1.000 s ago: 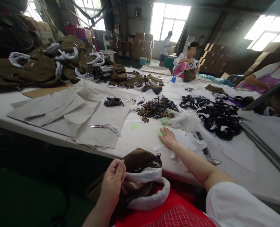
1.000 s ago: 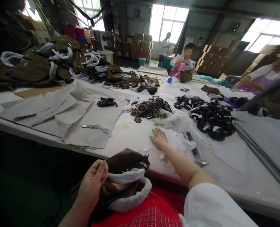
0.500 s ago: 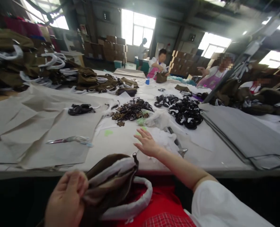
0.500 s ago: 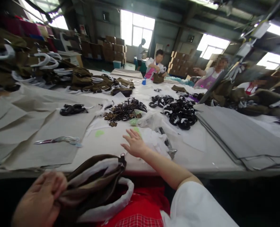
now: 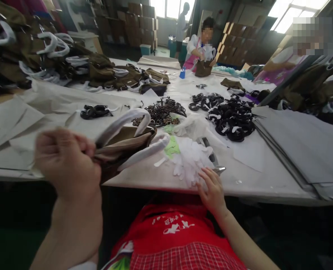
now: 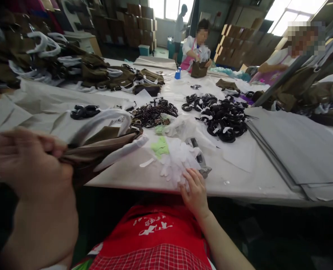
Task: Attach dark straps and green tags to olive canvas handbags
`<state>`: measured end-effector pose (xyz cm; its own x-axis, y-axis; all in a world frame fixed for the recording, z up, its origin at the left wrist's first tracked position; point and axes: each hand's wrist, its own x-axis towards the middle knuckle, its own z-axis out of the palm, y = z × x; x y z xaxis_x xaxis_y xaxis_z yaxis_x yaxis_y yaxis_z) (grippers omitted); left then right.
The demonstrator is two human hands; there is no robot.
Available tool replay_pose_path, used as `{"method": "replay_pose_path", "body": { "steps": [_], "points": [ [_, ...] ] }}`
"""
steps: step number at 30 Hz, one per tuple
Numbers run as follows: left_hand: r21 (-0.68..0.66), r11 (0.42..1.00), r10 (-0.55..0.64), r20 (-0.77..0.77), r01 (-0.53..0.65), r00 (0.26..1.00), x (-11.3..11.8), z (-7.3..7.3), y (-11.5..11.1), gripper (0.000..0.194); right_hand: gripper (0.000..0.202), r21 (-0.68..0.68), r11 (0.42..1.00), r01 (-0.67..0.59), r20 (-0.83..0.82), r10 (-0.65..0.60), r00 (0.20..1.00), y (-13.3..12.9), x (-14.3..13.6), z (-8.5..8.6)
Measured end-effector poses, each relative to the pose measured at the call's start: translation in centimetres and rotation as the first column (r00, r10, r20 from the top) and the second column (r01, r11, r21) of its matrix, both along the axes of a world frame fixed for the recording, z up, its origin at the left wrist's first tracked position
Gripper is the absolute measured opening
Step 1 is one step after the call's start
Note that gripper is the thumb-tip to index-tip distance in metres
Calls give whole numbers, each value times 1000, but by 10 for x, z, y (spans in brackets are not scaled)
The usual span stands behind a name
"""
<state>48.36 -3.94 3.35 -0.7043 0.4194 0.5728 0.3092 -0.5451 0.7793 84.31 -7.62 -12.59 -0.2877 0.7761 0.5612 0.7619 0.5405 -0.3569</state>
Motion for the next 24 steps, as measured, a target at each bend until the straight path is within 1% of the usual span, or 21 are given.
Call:
{"method": "replay_pose_path", "body": {
  "steps": [1, 2, 3, 4, 6, 7, 8, 9, 10, 11, 12, 14, 15, 16, 18, 20, 22, 24],
  "points": [
    [-36, 998, -62, -22, 61, 998, 13, -14, 5, 34, 34, -7, 1000, -13, 20, 13, 1000, -3, 2, -7],
    [-105, 985, -135, -9, 134, 991, 24, -31, 10, 33, 36, -4, 1000, -20, 44, 20, 999, -5, 4, -13],
    [-188, 960, -204, 34, 207, 978, 31, -48, 13, 32, 38, 15, 1000, -11, 61, 11, 998, -7, 7, -18],
    [-262, 924, -258, 109, 278, 960, 36, -65, 15, 32, 40, 52, 998, 20, 64, -23, 998, -8, 12, -22],
    [-329, 850, -328, 278, 411, 903, 38, -93, 15, 35, 44, 142, 978, 154, 4, -156, 988, -8, 26, -28],
    [-333, 818, -355, 348, 469, 868, 37, -103, 14, 36, 46, 167, 956, 240, -56, -234, 971, -6, 34, -30],
    [-330, 788, -378, 406, 519, 832, 35, -111, 13, 36, 49, 163, 934, 317, -118, -300, 946, -3, 44, -32],
    [-323, 759, -397, 459, 565, 795, 33, -115, 11, 37, 53, 122, 920, 373, -172, -350, 921, 0, 53, -34],
    [-313, 735, -411, 499, 601, 763, 31, -117, 11, 37, 57, 47, 916, 399, -217, -381, 899, 4, 62, -37],
    [-305, 723, -420, 519, 620, 745, 30, -118, 11, 37, 60, -62, 918, 392, -254, -394, 883, 8, 70, -41],
    [-299, 713, -429, 530, 635, 732, 30, -117, 11, 37, 62, -187, 917, 353, -292, -395, 871, 12, 78, -45],
    [-294, 696, -444, 540, 655, 715, 30, -115, 13, 38, 62, -411, 883, 229, -368, -390, 844, 21, 91, -55],
    [-297, 688, -449, 542, 662, 710, 31, -114, 14, 39, 63, -485, 858, 169, -403, -390, 828, 25, 96, -59],
    [-303, 681, -451, 544, 667, 707, 32, -114, 15, 39, 64, -532, 839, 119, -431, -389, 814, 30, 100, -63],
    [-317, 667, -450, 551, 675, 703, 33, -116, 17, 41, 67, -564, 825, 44, -470, -364, 804, 40, 108, -68],
    [-324, 655, -449, 560, 683, 696, 33, -119, 17, 42, 64, -556, 831, -13, -485, -313, 817, 49, 113, -66],
    [-325, 640, -453, 572, 696, 684, 34, -123, 16, 42, 57, -527, 850, 4, -432, -272, 860, 54, 115, -59],
    [-322, 632, -456, 580, 705, 675, 35, -125, 15, 43, 53, -482, 874, 67, -315, -244, 917, 57, 115, -49]
  ]
}}
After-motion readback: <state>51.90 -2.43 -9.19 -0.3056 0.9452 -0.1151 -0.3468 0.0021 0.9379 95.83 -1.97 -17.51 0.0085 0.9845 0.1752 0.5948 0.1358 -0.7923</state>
